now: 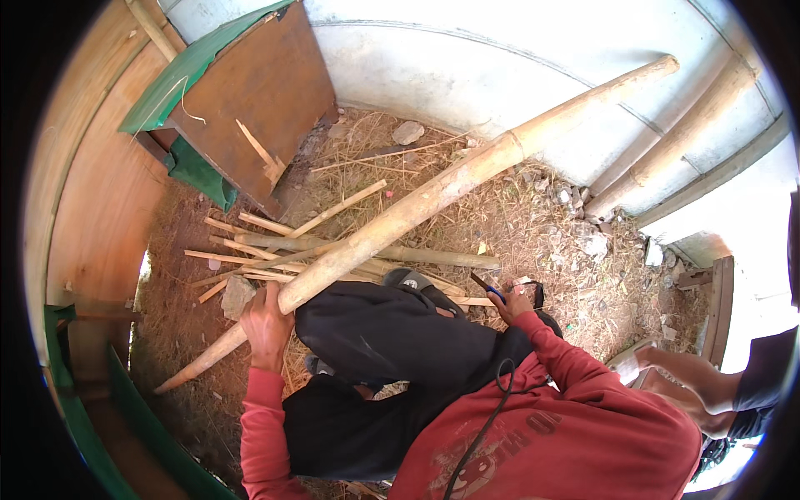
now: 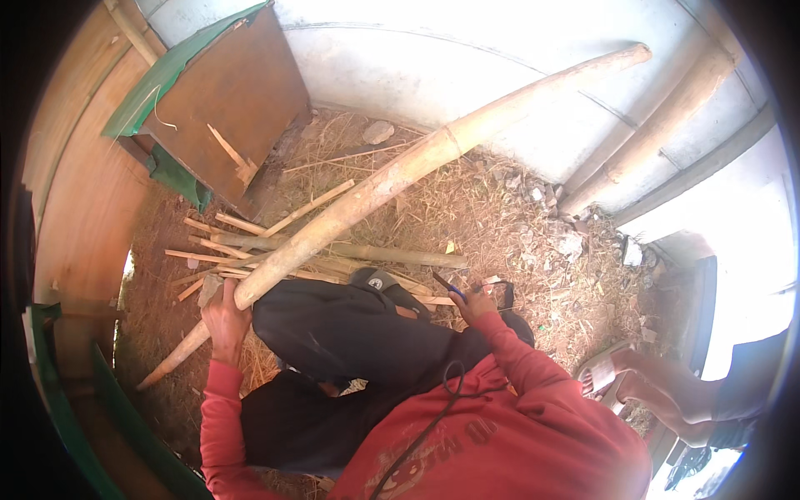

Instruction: The person sits on the ground and uses a knife to shave the bark off a long wooden stick. They rotate the stick to remove the outer layer and then use a hand saw to cut the stick.

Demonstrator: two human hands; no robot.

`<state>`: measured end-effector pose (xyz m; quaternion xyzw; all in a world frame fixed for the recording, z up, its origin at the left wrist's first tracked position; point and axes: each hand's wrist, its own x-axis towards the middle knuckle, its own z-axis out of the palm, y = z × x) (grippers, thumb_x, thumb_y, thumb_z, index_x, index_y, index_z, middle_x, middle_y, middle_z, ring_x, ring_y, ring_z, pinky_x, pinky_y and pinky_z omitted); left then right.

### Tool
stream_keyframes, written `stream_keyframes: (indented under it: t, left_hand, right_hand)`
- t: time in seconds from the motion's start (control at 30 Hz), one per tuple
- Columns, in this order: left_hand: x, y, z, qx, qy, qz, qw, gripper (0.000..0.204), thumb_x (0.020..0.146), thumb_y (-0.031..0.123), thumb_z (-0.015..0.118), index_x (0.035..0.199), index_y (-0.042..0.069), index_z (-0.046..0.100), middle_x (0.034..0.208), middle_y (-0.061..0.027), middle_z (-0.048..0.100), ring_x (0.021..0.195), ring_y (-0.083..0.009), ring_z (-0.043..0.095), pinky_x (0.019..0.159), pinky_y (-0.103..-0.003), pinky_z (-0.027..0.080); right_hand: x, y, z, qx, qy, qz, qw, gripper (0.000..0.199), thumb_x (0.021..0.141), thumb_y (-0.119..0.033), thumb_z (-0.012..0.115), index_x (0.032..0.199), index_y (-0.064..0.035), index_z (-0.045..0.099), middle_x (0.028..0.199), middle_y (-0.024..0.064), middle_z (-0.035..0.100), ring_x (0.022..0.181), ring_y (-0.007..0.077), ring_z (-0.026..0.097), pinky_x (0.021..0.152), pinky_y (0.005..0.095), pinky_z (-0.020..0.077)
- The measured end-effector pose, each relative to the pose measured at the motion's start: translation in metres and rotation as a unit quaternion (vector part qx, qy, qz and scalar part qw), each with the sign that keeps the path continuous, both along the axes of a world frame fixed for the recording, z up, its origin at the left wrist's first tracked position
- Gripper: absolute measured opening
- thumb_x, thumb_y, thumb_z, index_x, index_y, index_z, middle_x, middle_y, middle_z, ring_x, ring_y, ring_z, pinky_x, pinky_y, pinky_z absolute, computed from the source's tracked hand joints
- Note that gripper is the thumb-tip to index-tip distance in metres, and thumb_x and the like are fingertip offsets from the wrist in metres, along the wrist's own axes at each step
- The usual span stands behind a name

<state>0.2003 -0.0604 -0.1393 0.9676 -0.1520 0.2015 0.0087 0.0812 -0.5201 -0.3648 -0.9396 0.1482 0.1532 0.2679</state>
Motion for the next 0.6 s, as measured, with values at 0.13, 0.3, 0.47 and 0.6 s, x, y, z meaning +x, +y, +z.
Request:
stream_keyframes:
  t: [0.13, 0.3, 0.47, 0.6]
  left_hand:
    - [-0.002, 0.003, 0.000, 0.008, -0.006, -0.005, 1.000, 0.027, 0.067, 0.005, 0.072, 0.087, 0.008, 0.053, 0.074, -0.0102, 0.057, 0.065, -0.0321, 0.060, 0.057, -0.042, 0.049]
    - [-0.003, 0.003, 0.000, 0.015, -0.012, 0.002, 1.000, 0.029, 0.066, 0.004, 0.071, 0.088, 0.008, 0.053, 0.075, -0.0110, 0.055, 0.066, -0.0320, 0.059, 0.059, -0.042, 0.048]
    - [-0.004, 0.001, -0.001, 0.023, -0.022, 0.004, 0.999, 0.031, 0.066, 0.004, 0.072, 0.090, 0.008, 0.053, 0.076, -0.0112, 0.055, 0.067, -0.0323, 0.059, 0.059, -0.041, 0.047]
    - [-0.002, -0.001, 0.000, 0.009, -0.011, 0.004, 1.000, 0.032, 0.065, 0.004, 0.073, 0.090, 0.007, 0.053, 0.077, -0.0111, 0.056, 0.067, -0.0327, 0.059, 0.060, -0.041, 0.047]
  right_hand:
    - [0.004, 0.010, 0.002, -0.015, 0.051, -0.047, 0.997, 0.075, 0.086, -0.067, 0.044, 0.078, 0.0025, 0.070, 0.079, 0.0315, 0.063, 0.081, 0.0475, 0.062, 0.077, 0.0522, 0.0488]
    - [0.005, 0.008, -0.029, 0.019, 0.007, -0.026, 0.999, 0.060, 0.086, -0.046, 0.054, 0.117, 0.0048, 0.057, 0.093, 0.0338, 0.062, 0.089, 0.0484, 0.061, 0.081, 0.0532, 0.0481]
    - [-0.006, -0.008, -0.092, -0.027, -0.035, -0.120, 0.992, 0.056, 0.086, -0.035, 0.054, 0.129, -0.0004, 0.043, 0.100, 0.0320, 0.061, 0.091, 0.0494, 0.060, 0.079, 0.0549, 0.0475]
    - [0.003, -0.038, -0.110, 0.021, 0.008, -0.029, 0.999, 0.050, 0.086, -0.035, 0.056, 0.126, -0.0083, 0.047, 0.096, 0.0280, 0.064, 0.088, 0.0438, 0.063, 0.078, 0.0524, 0.0495]
